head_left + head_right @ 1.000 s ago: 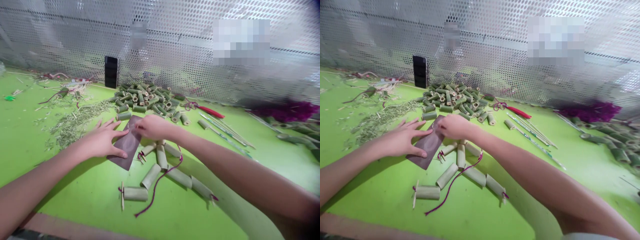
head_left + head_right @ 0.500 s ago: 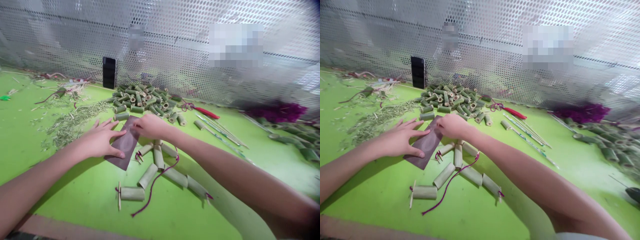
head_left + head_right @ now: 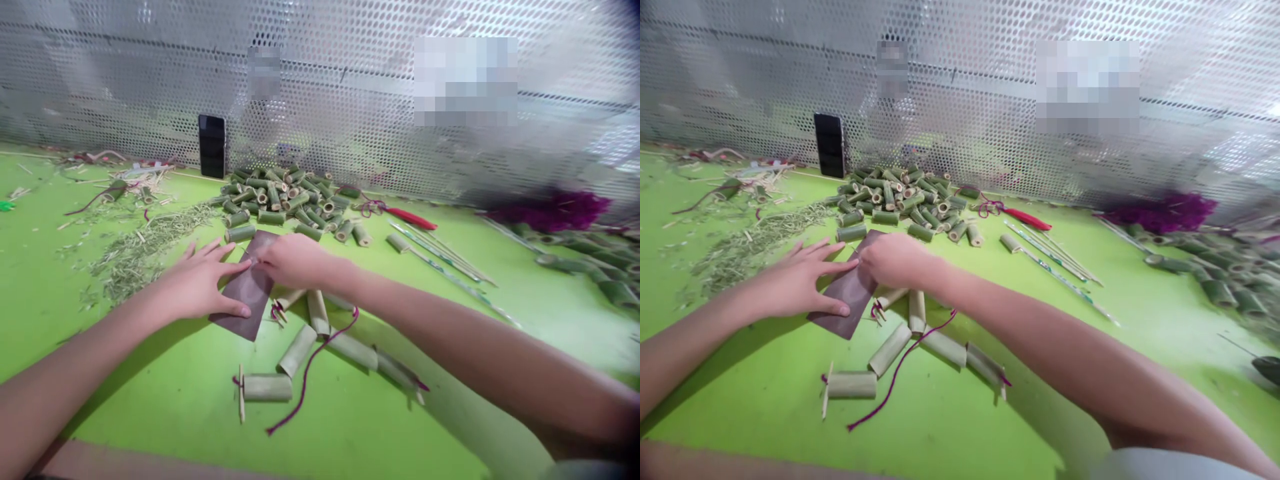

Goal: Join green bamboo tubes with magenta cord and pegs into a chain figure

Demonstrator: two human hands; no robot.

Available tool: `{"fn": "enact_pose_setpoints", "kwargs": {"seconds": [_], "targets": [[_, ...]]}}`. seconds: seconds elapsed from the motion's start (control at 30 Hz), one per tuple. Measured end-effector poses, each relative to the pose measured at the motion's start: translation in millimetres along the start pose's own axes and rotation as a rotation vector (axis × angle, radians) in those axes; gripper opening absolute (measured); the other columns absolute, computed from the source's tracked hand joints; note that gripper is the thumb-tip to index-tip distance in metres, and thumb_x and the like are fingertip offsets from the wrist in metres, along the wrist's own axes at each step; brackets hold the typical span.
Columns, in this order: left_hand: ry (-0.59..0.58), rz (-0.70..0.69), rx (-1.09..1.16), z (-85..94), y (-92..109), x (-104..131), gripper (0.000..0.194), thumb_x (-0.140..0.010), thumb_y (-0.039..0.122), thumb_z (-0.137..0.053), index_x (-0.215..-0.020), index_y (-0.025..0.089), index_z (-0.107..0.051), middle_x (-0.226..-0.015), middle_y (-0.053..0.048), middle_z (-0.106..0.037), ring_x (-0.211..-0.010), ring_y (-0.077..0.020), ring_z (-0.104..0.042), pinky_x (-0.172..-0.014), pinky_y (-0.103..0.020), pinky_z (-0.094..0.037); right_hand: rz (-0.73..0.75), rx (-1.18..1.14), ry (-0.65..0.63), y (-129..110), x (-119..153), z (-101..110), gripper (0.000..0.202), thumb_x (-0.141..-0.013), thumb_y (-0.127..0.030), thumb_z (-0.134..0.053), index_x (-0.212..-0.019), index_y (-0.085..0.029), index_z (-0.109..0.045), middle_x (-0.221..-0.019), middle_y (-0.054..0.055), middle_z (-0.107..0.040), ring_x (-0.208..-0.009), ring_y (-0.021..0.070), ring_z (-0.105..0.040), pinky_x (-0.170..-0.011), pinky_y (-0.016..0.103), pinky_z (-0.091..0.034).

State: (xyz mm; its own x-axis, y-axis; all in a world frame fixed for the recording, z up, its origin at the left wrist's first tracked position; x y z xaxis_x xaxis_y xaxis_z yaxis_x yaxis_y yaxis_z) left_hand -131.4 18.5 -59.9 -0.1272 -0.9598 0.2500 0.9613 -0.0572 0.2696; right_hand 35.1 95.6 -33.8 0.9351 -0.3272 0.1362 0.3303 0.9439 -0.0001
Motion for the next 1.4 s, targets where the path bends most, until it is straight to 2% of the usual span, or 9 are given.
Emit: {"fn": "enact_pose_setpoints", "kwargs": {"seconds": [0.13,0.3,0.37,0.5,0.63,0.77,0.87,1.0,1.4], "targets": [[-0.004,0.005,-0.004,-0.1,0.1,-0.1,0.103,-0.066,0.091,-0.061,-0.154,0.040,-0.042,-0.170,-0.005,-0.013,-0.157,-0.0386,-0.007,-0.124,-0.066,-0.001,0.151,-0.123,0.000,-3.4,-0.8,-3.9,0.027,-0.099,-0.024,-0.053,-0.085,-0.015,-0.076,-0.075,0.005,-0.072,-0.058,0.0131,-0.052,-0.057,0.028,-0.032],[0.004,0.009,0.018,0.0,0.2,1.0,0.102,-0.065,0.090,-0.063,-0.152,0.040,-0.046,-0.170,-0.003,-0.016,-0.157,-0.0421,-0.010,-0.124,-0.066,-0.009,0.066,-0.162,0.055,-0.8,-4.3,-1.9,0.030,-0.102,-0.024,-0.048,-0.096,-0.013,-0.076,-0.084,0.007,-0.073,-0.063,0.0136,-0.053,-0.061,0.028,-0.036],[0.006,0.023,0.031,-0.1,0.0,1.6,0.102,-0.065,0.091,-0.062,-0.152,0.041,-0.045,-0.170,-0.002,-0.015,-0.156,-0.0428,-0.012,-0.123,-0.067,-0.013,0.133,-0.187,0.002,-2.7,-5.0,-1.3,0.030,-0.102,-0.028,-0.052,-0.090,-0.016,-0.076,-0.081,0.004,-0.073,-0.062,0.0120,-0.052,-0.061,0.027,-0.036],[0.033,0.008,-0.004,0.9,0.2,1.6,0.102,-0.064,0.090,-0.063,-0.151,0.039,-0.047,-0.170,-0.004,-0.018,-0.157,-0.0408,-0.012,-0.125,-0.064,-0.011,0.005,-0.103,0.028,0.3,-5.0,0.3,0.030,-0.100,-0.020,-0.050,-0.088,-0.012,-0.076,-0.078,0.007,-0.071,-0.059,0.0130,-0.049,-0.058,0.029,-0.033],[0.029,0.005,-0.033,2.0,0.8,0.3,0.102,-0.066,0.088,-0.064,-0.151,0.037,-0.048,-0.170,-0.007,-0.020,-0.157,-0.0401,-0.013,-0.125,-0.063,-0.011,0.123,-0.158,-0.013,-1.5,-1.9,-2.5,0.028,-0.100,-0.026,-0.053,-0.087,-0.015,-0.075,-0.077,0.004,-0.071,-0.058,0.0124,-0.048,-0.058,0.028,-0.033],[0.027,-0.004,-0.046,2.4,1.8,-0.1,0.101,-0.064,0.087,-0.067,-0.150,0.035,-0.051,-0.169,-0.007,-0.021,-0.157,-0.0411,-0.012,-0.125,-0.063,-0.007,0.011,-0.111,0.042,-2.8,-2.0,-3.3,0.029,-0.100,-0.018,-0.049,-0.087,-0.012,-0.075,-0.077,0.007,-0.070,-0.058,0.0131,-0.049,-0.058,0.028,-0.033],[0.028,0.009,-0.036,1.5,0.5,0.6,0.100,-0.066,0.087,-0.065,-0.151,0.036,-0.049,-0.169,-0.007,-0.022,-0.156,-0.0412,-0.013,-0.124,-0.065,-0.007,0.122,-0.163,-0.007,-6.9,-3.5,-2.9,0.030,-0.101,-0.026,-0.051,-0.086,-0.016,-0.075,-0.077,0.003,-0.071,-0.058,0.0113,-0.050,-0.059,0.026,-0.036],[0.034,0.000,-0.024,0.1,-1.8,1.0,0.101,-0.066,0.089,-0.064,-0.151,0.037,-0.048,-0.169,-0.007,-0.022,-0.156,-0.0416,-0.014,-0.124,-0.065,-0.011,0.042,-0.115,0.015,-1.9,-6.3,0.2,0.032,-0.099,-0.018,-0.047,-0.086,-0.011,-0.075,-0.078,0.008,-0.072,-0.060,0.0137,-0.051,-0.059,0.029,-0.036],[0.028,0.008,-0.036,1.3,-0.1,1.7,0.100,-0.067,0.088,-0.063,-0.152,0.037,-0.047,-0.169,-0.006,-0.020,-0.156,-0.0409,-0.014,-0.122,-0.067,-0.020,0.134,-0.093,0.005,-1.3,-4.8,-1.3,0.029,-0.099,-0.028,-0.052,-0.087,-0.016,-0.075,-0.079,0.004,-0.072,-0.062,0.0129,-0.053,-0.061,0.028,-0.037]]}}
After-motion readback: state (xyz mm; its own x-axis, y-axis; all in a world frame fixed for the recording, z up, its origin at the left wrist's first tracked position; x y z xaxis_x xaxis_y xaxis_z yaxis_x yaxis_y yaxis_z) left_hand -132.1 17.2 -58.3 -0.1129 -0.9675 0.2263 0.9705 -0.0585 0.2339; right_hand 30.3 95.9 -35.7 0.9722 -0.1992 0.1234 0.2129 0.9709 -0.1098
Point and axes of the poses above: each hand's wrist, its own x-axis away from the middle knuckle, its own z-axis out of the back of the hand, y = z × x, the point moved 2 cm from there along -x, towards the middle knuckle
